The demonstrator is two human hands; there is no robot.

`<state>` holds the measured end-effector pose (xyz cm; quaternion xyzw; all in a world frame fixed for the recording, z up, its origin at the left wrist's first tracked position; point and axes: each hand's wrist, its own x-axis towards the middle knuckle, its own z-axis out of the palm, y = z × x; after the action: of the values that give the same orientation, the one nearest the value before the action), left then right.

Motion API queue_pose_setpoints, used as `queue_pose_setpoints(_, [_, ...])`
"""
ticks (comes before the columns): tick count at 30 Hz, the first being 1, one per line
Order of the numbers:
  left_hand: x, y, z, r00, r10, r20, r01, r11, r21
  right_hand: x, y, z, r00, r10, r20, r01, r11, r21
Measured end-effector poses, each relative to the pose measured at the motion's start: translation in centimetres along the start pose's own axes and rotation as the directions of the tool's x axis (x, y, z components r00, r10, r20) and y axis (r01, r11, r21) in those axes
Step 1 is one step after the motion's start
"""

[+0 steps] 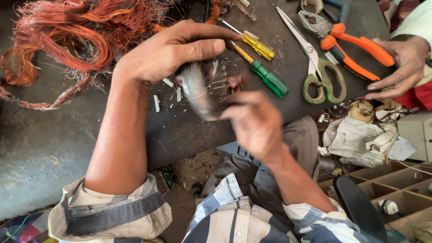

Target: The person salvages copper windings from an electric motor stator. They hold the stator, cut the old winding insulation with scissors, pry and pull the remaining copper wire out of the slots with pliers and a screwdriver, and add the extracted copper to a growing pile of scrap windings on the bench.

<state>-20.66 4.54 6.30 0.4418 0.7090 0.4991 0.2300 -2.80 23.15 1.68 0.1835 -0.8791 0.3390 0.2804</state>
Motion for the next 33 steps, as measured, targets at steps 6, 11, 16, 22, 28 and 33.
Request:
queue_pose_setpoints(6, [0.0, -0.4, 0.0, 0.993, -0.004, 0.121, -0.011, 0.992, 0.126, 1.3, 2.3, -2.1, 0.977, 0.205, -0.064, -0.205, 0.979, 0.007])
queue_pose_setpoints(11, [0.3, -1.1, -0.1, 0.977, 0.059, 0.206, -0.090, 0.986, 0.144, 3.3, 3.8, -2.9, 0.975, 0.220, 0.021, -0.221, 0.975, 0.028])
queue_pose_setpoints(16, [0.0, -1.5, -0.6, 0.957, 0.225, 0.181, -0.248, 0.962, 0.115, 4.8, 5.5, -3.2, 0.973, 0.209, 0.098, -0.212, 0.977, 0.024])
queue_pose_setpoints(22, [0.9, -1.9, 0.5, 0.996, 0.089, 0.016, -0.088, 0.996, -0.033, 7.7, 8.1, -3.6, 0.911, 0.303, 0.279, -0.323, 0.946, 0.028])
queue_pose_setpoints(28, [0.9, -1.8, 0.6, 1.000, 0.009, -0.010, -0.009, 1.000, 0.003, 6.9, 7.8, -3.4, 0.994, 0.058, 0.096, -0.058, 0.998, -0.005])
queue_pose_setpoints(33, [1.1, -1.6, 0.7, 0.995, -0.034, -0.094, 0.038, 0.998, 0.043, 4.6, 7.1, -4.0, 0.989, 0.116, -0.087, -0.123, 0.989, -0.082])
